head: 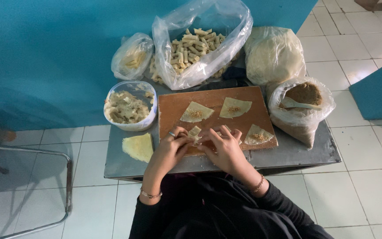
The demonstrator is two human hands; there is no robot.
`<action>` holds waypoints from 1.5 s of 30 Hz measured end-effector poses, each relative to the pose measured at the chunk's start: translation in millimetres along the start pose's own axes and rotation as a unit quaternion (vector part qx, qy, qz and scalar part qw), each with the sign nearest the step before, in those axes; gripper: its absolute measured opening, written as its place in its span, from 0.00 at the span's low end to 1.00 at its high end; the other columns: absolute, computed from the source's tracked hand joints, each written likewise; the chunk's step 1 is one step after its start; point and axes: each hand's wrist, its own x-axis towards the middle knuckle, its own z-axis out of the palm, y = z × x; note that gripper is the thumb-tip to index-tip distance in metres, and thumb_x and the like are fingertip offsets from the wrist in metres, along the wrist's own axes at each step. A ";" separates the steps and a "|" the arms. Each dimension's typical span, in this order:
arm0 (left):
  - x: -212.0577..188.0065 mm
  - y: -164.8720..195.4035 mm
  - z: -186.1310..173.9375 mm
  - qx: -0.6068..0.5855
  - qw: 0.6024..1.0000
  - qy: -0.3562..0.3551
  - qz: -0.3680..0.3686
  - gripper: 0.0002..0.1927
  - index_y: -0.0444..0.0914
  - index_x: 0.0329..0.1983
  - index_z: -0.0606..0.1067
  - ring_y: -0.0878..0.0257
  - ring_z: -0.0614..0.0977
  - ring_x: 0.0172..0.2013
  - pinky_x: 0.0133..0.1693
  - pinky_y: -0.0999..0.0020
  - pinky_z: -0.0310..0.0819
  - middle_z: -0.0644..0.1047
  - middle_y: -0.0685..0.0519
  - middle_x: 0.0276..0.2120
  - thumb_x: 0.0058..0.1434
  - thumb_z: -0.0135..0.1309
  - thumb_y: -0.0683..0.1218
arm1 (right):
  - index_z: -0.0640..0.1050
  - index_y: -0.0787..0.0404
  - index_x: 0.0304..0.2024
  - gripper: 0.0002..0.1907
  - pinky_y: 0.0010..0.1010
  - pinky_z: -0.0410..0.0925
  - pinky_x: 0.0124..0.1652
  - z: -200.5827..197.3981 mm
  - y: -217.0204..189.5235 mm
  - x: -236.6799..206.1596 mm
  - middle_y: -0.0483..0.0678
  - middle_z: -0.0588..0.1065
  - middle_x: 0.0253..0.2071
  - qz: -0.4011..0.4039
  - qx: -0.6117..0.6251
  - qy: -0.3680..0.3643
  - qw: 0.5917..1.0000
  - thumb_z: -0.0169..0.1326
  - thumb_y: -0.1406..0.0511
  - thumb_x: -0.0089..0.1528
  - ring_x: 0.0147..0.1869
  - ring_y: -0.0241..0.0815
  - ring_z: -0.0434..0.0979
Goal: The person cuts thin dough sheets into triangular pieces on a wooden board, spoons brown filling onto the triangles, and folds the dough over the filling by hand, setting the folded pastries aside. They repeat this cycle, handling dough sheets, filling, and a spoon.
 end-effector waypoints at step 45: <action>-0.2 8.6 5.3 0.184 0.980 0.069 0.035 0.08 0.45 0.33 0.83 0.56 0.73 0.54 0.53 0.47 0.56 0.74 0.56 0.52 0.54 0.64 0.51 | 0.84 0.47 0.35 0.05 0.49 0.53 0.49 8.7 -18.6 18.8 0.34 0.79 0.25 0.078 -0.031 0.008 0.996 0.62 0.59 0.56 0.51 0.39 0.73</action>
